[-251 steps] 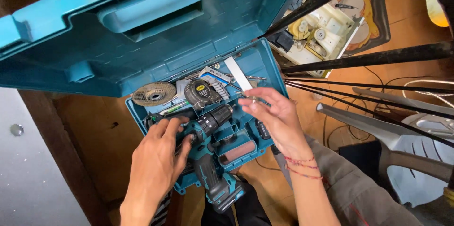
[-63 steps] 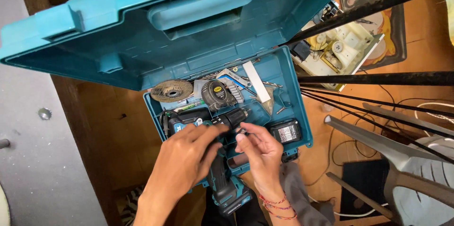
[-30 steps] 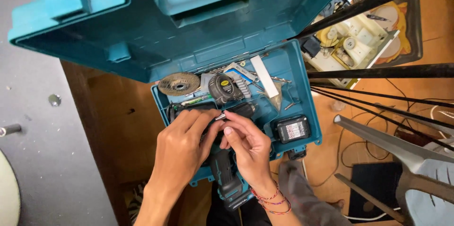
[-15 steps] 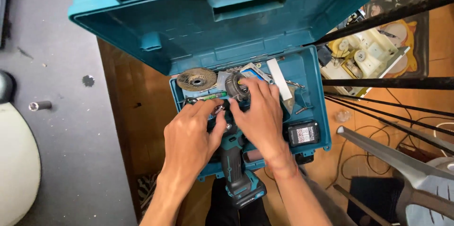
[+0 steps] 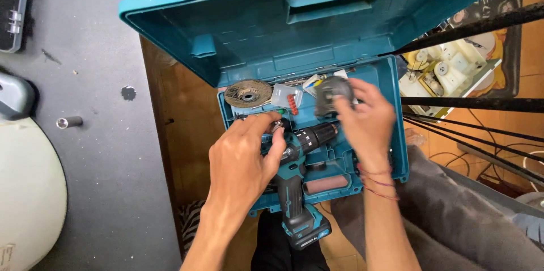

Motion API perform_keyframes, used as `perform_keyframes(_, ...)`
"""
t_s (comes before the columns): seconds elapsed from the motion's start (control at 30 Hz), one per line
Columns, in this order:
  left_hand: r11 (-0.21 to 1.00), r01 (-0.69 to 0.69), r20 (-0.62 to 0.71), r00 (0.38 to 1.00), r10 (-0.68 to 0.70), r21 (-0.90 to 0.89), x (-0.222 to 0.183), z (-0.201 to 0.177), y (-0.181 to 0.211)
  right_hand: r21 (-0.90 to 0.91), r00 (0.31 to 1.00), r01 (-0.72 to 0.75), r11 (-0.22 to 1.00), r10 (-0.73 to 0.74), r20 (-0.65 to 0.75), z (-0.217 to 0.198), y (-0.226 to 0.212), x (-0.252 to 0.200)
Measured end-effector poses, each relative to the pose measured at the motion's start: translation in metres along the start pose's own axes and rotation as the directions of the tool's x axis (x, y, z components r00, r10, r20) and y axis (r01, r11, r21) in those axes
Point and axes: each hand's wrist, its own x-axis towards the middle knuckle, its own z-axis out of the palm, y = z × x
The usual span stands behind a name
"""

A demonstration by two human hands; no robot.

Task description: Preparing a power drill by selecting and installing a drill bit from a tool case.

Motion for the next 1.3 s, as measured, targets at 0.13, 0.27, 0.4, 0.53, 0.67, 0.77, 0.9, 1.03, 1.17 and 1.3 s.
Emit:
perform_keyframes(0.13,1.000,-0.012,-0.001,1.000,0.012,0.003,0.000,0.000,-0.001,0.141,0.993,0.007,0.990,0.010,-0.120,-0.024,0.021,0.014)
perform_keyframes(0.27,1.000,-0.014,0.031,0.999,0.014,0.016,0.002,0.001,0.004,0.023,0.989,-0.029,0.999,0.032,-0.143,-0.038,0.025,0.026)
perform_keyframes(0.4,1.000,-0.011,0.043,0.999,0.010,0.029,0.002,0.008,0.003,-0.097,0.992,-0.070,0.993,0.059,-0.113,-0.034,0.035,0.030)
perform_keyframes(0.53,1.000,-0.004,0.052,0.999,0.002,0.030,0.003,0.009,0.003,-0.307,0.982,0.098,0.947,-0.142,-0.124,-0.026,0.064,0.035)
perform_keyframes(0.67,0.997,-0.021,0.070,0.997,0.015,0.076,-0.002,0.016,-0.001,-0.655,0.883,0.344,0.673,-0.469,-0.018,-0.011,0.045,0.025)
perform_keyframes(0.77,0.991,-0.036,0.080,0.996,0.026,0.131,-0.004,0.019,-0.005,-0.738,0.862,0.410,0.536,-0.493,0.120,0.010,0.041,0.026)
perform_keyframes(0.9,0.993,-0.018,0.079,0.997,0.009,0.117,-0.004,0.015,-0.006,-0.755,0.850,0.442,0.483,-0.494,0.182,0.022,0.042,0.033)
perform_keyframes(1.03,0.995,-0.013,0.086,0.996,0.005,0.096,-0.006,0.014,-0.010,-0.717,0.860,0.469,0.516,-0.451,0.239,0.015,0.049,0.041)
perform_keyframes(1.17,0.995,-0.016,0.094,0.996,0.007,0.095,-0.004,0.013,-0.009,-0.782,0.835,0.514,0.353,-0.416,0.361,0.018,0.050,0.048)
perform_keyframes(1.3,0.997,-0.024,0.084,0.996,0.018,0.076,-0.006,0.012,-0.009,-0.696,0.816,0.546,0.465,-0.483,0.317,0.015,0.053,0.053)
